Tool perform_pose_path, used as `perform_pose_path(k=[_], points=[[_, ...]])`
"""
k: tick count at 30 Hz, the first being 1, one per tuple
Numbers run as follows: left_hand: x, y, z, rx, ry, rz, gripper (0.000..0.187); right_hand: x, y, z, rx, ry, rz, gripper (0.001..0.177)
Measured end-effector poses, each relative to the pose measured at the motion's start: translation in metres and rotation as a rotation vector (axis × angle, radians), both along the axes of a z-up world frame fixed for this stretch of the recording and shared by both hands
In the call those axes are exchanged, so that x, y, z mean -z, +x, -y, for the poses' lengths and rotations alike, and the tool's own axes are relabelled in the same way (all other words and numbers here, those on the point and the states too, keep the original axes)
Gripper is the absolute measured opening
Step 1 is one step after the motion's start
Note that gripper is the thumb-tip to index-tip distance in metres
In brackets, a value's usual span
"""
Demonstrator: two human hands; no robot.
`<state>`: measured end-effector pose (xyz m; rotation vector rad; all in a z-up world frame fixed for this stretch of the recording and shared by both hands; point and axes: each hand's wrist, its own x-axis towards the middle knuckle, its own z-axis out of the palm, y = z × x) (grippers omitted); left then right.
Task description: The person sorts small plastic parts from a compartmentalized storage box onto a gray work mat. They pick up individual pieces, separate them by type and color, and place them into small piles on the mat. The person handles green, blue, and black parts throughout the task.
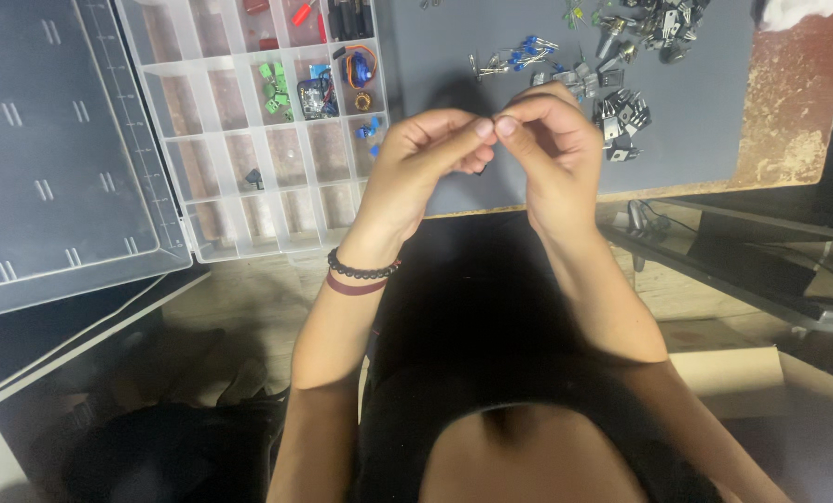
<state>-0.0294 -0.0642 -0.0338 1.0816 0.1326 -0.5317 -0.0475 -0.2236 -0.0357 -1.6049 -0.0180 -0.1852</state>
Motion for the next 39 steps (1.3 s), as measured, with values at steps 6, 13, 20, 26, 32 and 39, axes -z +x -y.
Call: perform_pose_path(k=[6,13,20,26,32,39], points=[[-0.024,-0.006,0.002,-0.096,0.323,0.43,0.007,-0.009,0.001,-0.001,0.013,0.005,-0.001,0.009],[-0.024,-0.003,-0.014,-0.157,0.978,1.461,0.011,-0.007,0.0,-0.001,0.001,0.141,-0.069,0.006],[-0.017,-0.005,-0.009,-0.137,0.522,0.842,0.02,0.008,0.002,0.0,-0.014,0.35,-0.075,0.006],[0.006,-0.01,0.001,-0.088,0.044,0.156,0.027,0.005,0.003,-0.004,-0.029,0.181,0.035,0.01],[0.003,-0.009,-0.001,-0.202,0.514,0.669,0.012,-0.006,0.001,-0.004,-0.015,-0.011,0.121,0.006],[-0.004,-0.01,-0.011,-0.3,1.002,1.553,0.017,0.023,-0.005,0.001,-0.05,0.359,-0.167,0.014]])
